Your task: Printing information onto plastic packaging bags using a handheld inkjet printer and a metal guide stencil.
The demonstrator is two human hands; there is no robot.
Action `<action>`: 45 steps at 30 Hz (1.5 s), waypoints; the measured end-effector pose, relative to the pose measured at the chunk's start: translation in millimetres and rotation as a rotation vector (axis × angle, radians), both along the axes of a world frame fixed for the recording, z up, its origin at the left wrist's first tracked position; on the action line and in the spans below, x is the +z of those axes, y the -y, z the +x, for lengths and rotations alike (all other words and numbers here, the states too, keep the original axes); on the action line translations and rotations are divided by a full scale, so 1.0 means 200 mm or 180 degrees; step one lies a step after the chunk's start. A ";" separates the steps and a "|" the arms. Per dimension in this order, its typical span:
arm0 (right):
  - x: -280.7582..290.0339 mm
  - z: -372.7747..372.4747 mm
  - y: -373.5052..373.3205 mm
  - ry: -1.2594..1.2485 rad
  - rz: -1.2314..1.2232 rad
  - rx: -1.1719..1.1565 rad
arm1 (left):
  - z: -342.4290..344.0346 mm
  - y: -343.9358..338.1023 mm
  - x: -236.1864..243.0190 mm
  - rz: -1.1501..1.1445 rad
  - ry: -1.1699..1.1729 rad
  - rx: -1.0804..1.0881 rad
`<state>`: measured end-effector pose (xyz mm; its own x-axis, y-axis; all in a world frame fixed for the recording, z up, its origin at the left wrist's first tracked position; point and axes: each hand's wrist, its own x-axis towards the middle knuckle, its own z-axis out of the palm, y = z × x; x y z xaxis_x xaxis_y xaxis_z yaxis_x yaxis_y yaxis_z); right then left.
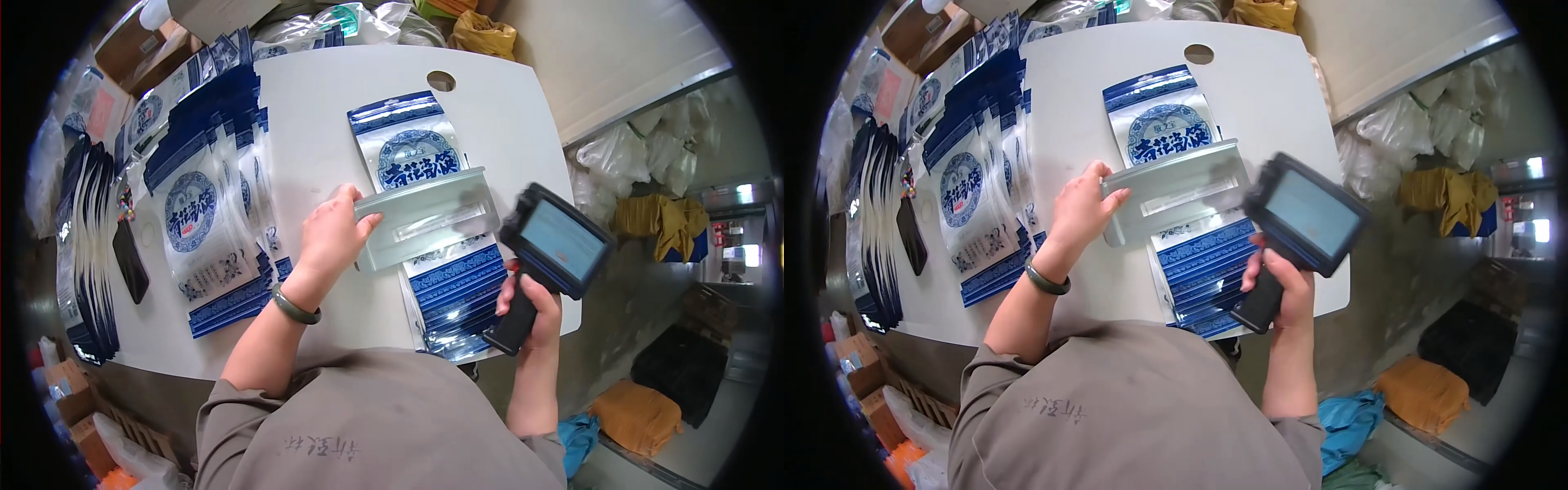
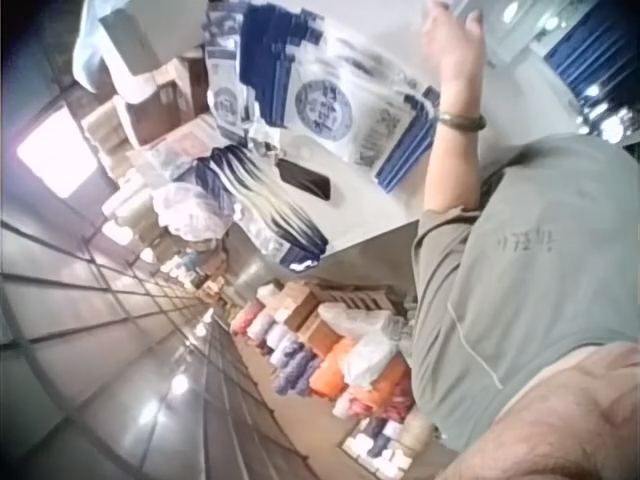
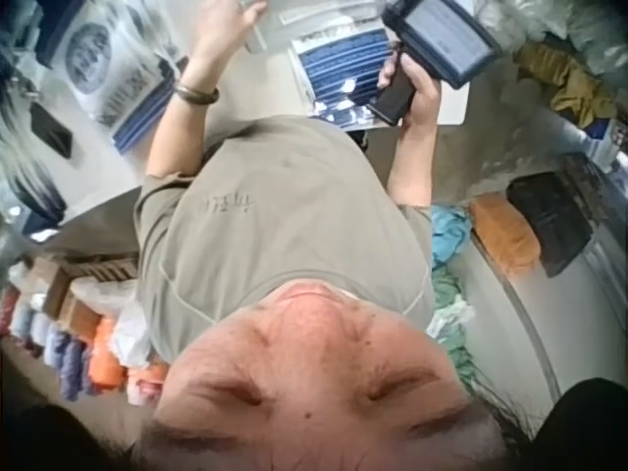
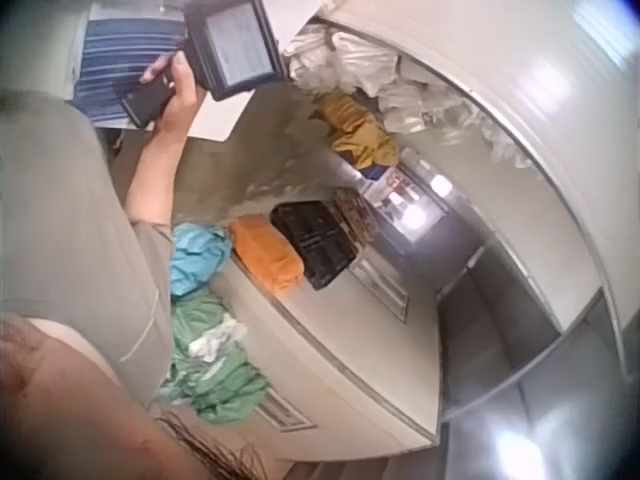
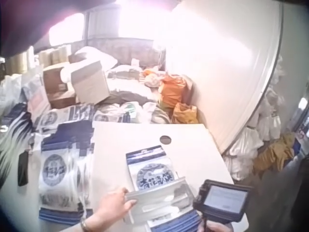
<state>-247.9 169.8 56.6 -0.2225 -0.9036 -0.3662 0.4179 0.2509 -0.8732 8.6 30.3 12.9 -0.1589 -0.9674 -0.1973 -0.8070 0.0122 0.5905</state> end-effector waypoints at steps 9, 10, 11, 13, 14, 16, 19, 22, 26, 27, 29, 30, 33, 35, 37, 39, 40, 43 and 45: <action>0.13 0.24 0.23 -0.0908 0.1060 0.1102 | 0.01 -0.01 -0.01 -0.0132 -0.0017 -0.0036; 0.10 0.24 0.24 -0.0968 0.1062 0.1251 | 0.02 -0.01 -0.02 -0.0212 -0.0038 -0.0049; 0.10 0.25 0.24 -0.1028 0.1068 0.1402 | 0.01 -0.01 -0.02 -0.0205 -0.0087 -0.0031; 0.11 0.27 0.25 -0.1201 0.1150 0.1464 | 0.02 -0.01 0.00 -0.0126 -0.0082 -0.0042; 0.12 0.29 0.26 -0.1322 0.1214 0.1517 | 0.02 -0.01 -0.01 -0.0113 -0.0123 -0.0009; 0.14 0.32 0.27 -0.1411 0.1249 0.1544 | 0.03 -0.01 -0.03 -0.0117 -0.0106 -0.0065; 0.14 0.37 0.27 -0.1423 0.1349 0.1471 | 0.03 -0.02 -0.04 -0.0138 -0.0199 -0.0061; 0.12 0.39 0.28 -0.1434 0.1389 0.1547 | 0.04 -0.02 -0.05 -0.0275 -0.0182 -0.0132; 0.13 0.39 0.32 -0.1640 0.1542 0.1629 | 0.03 -0.01 -0.06 -0.0330 -0.0141 -0.0219; 0.14 0.38 0.34 -0.1667 0.1593 0.1611 | 0.03 0.00 -0.06 -0.0371 -0.0125 -0.0212; 0.14 0.34 0.37 -0.1765 0.1700 0.1604 | 0.02 -0.01 -0.06 -0.0413 -0.0114 -0.0251; 0.15 0.31 0.39 -0.1877 0.1786 0.1627 | 0.02 -0.01 -0.06 -0.0423 -0.0115 -0.0231; 0.15 0.18 0.44 -0.2014 0.1923 0.1462 | 0.03 0.00 -0.06 -0.0430 -0.0144 -0.0219; 0.17 0.11 0.44 -0.2046 0.1946 0.1345 | 0.03 -0.01 -0.05 -0.0417 -0.0179 -0.0194; 0.17 0.02 0.42 -0.1868 0.1906 0.1080 | 0.03 -0.01 -0.04 -0.0363 -0.0245 -0.0126; 0.15 -0.08 0.38 -0.1662 0.1751 0.0803 | 0.03 -0.02 -0.05 -0.0387 -0.0317 -0.0036; 0.12 -0.14 0.34 -0.1438 0.1641 0.0544 | 0.03 -0.02 -0.05 -0.0361 -0.0383 0.0051; 0.07 -0.19 0.22 -0.1036 0.0946 -0.0110 | 0.05 -0.01 -0.03 -0.0282 -0.0557 0.0139; 0.00 -0.21 0.16 -0.0800 0.0631 -0.0466 | 0.06 0.01 -0.03 -0.0188 -0.0856 0.0091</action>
<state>-289.3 138.7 57.4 -0.4499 -0.7722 -0.4487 0.2401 0.3793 -0.8936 20.9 28.9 6.5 -0.1705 -0.9808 -0.0947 -0.6218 0.0325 0.7825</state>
